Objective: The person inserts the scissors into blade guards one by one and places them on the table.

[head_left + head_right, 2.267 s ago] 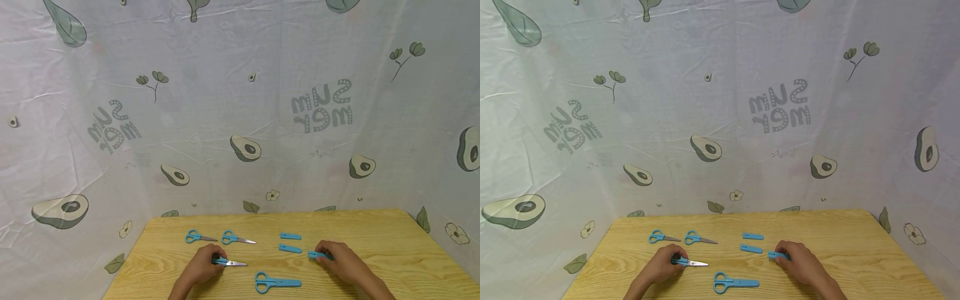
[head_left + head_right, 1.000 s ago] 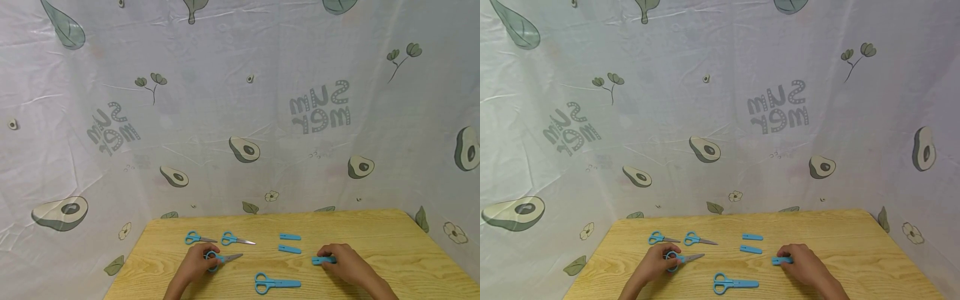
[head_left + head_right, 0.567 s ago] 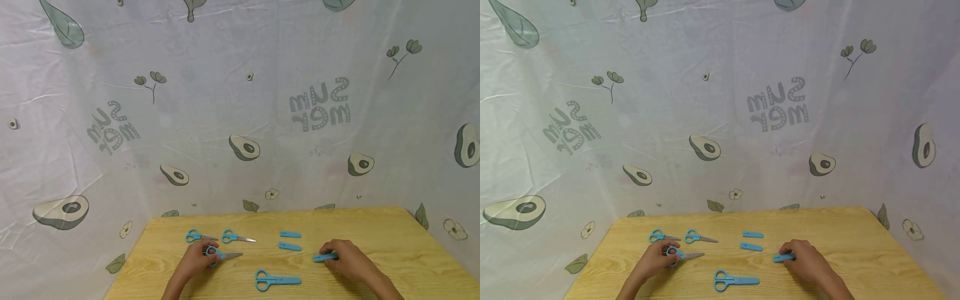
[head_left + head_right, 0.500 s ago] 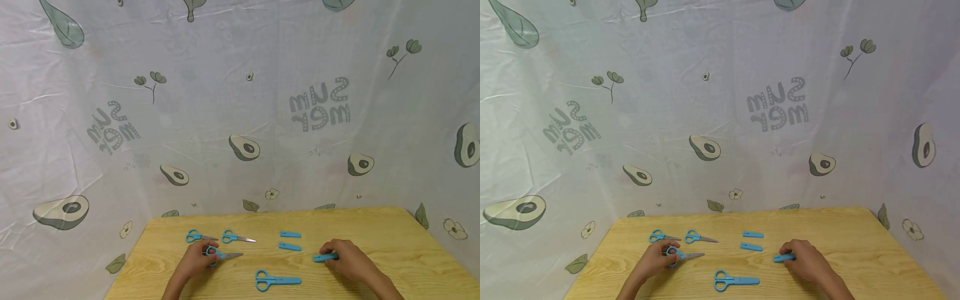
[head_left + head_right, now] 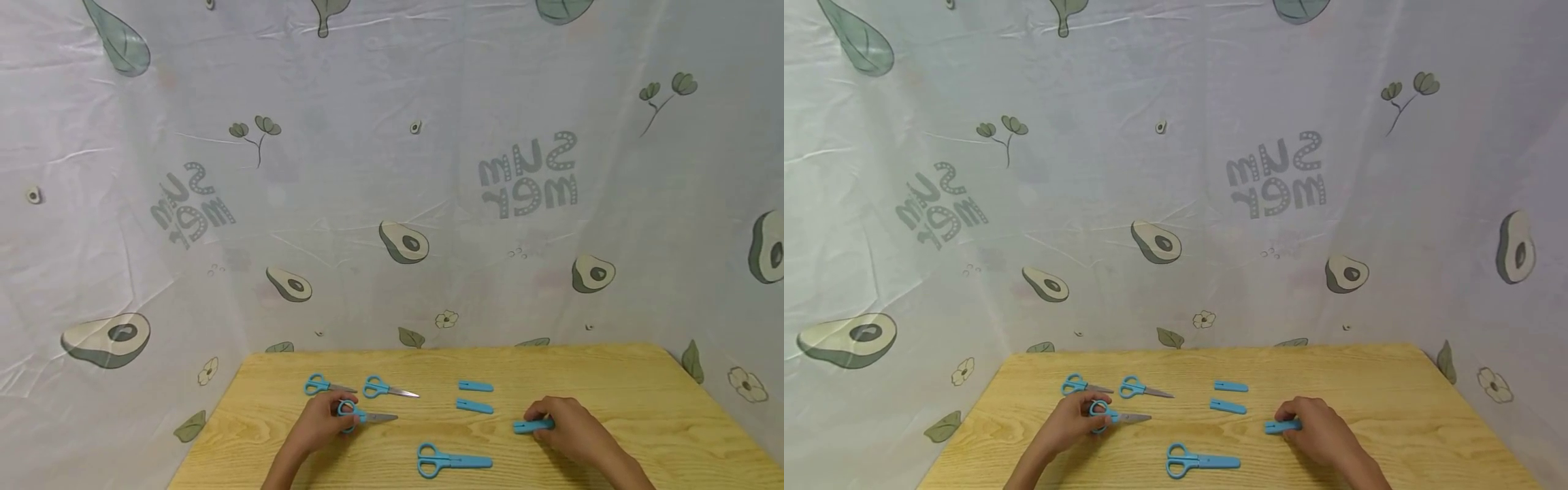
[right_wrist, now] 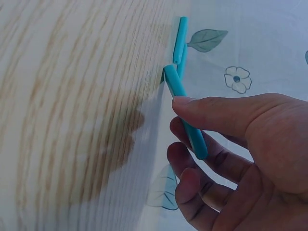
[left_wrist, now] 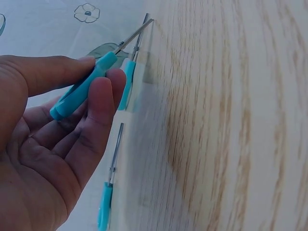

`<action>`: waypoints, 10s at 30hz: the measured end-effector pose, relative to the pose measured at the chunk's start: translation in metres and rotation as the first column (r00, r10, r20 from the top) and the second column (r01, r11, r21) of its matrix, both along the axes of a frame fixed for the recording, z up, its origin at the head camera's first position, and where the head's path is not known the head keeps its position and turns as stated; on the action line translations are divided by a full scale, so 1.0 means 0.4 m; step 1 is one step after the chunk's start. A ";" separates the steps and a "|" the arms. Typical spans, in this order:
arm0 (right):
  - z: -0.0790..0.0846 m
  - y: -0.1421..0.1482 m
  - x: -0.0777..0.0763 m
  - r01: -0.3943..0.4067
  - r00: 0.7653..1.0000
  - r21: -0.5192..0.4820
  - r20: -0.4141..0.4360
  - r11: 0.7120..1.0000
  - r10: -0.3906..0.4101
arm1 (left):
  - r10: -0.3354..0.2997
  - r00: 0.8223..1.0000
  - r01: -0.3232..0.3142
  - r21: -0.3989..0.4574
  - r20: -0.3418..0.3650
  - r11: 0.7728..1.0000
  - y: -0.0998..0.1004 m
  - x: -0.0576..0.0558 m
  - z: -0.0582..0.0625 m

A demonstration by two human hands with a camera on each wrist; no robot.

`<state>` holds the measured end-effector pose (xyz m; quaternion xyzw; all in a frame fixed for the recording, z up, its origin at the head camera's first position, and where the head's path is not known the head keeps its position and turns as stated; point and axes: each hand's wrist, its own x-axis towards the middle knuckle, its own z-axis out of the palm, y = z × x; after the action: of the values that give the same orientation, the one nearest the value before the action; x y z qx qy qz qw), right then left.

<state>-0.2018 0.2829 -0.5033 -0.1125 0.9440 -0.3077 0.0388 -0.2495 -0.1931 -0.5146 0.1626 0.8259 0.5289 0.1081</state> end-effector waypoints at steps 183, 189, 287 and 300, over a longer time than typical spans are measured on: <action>-0.024 -0.015 -0.005 -0.058 0.990 -0.400 0.095 0.915 0.104 | -0.082 0.993 0.073 0.096 0.086 0.993 0.012 -0.009 0.009; -0.024 -0.013 -0.011 -0.065 0.978 -0.468 0.146 0.881 0.150 | -0.077 0.992 0.066 0.100 0.104 0.993 0.013 -0.011 0.012; 0.057 -0.072 -0.078 -0.092 0.982 -0.469 0.102 0.878 0.157 | -0.152 0.979 0.096 0.345 0.139 0.934 0.210 -0.046 0.065; 0.059 -0.080 -0.082 -0.088 0.980 -0.487 0.116 0.869 0.164 | -0.166 0.976 0.105 0.365 0.140 0.925 0.250 -0.045 0.067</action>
<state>-0.2347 0.2508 -0.4795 -0.1561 0.8232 -0.5362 0.1025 -0.2677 -0.0930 -0.4877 0.1911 0.6915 0.6723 0.1827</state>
